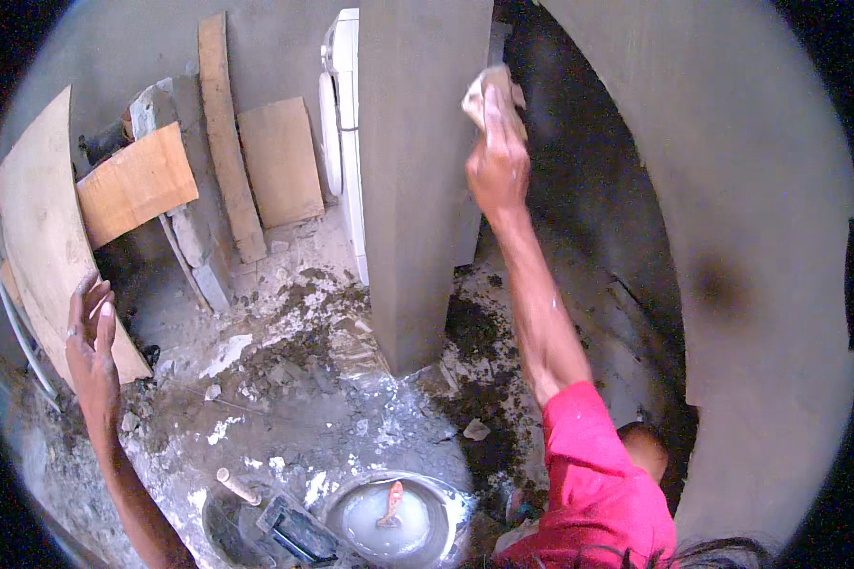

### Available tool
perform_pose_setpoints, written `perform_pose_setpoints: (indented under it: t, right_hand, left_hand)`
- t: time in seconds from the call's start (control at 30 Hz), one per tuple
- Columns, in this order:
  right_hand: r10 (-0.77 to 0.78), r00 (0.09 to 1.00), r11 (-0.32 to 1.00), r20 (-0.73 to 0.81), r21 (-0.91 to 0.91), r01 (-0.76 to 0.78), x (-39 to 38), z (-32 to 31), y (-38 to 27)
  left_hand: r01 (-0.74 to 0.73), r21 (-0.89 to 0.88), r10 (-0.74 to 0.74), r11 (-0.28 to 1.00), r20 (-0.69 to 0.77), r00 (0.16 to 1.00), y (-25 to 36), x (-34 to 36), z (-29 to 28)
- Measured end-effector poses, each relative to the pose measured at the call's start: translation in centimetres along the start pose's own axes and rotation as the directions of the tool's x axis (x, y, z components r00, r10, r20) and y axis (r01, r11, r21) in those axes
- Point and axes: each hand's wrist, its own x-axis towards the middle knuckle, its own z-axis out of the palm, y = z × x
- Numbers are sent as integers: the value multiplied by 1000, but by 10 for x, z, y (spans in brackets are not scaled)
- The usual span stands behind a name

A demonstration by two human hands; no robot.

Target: The person applies plaster to a wall corner using a sponge and a trowel, then refills the trowel with plaster from a bucket using a brush.

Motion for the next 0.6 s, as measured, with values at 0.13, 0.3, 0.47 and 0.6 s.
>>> perform_pose_setpoints:
  t: [0.13,0.3,0.47,0.6]
  right_hand:
    - [48,999,992,-21,-118,-51,-42,35,5]
    - [250,934,951,256,118,-287,-167,31,-60]
    - [26,998,999,59,34,-28,-90,-3,-51]
    - [-13,998,996,-66,-89,7,-7,8,-4]
  left_hand:
    - [22,39,-23,999,30,999,-4,0,3]
    - [39,41,-40,998,33,999,-13,7,0]
    - [-7,-70,9,998,33,999,3,4,1]
    - [34,-60,-30,998,55,998,-13,3,8]
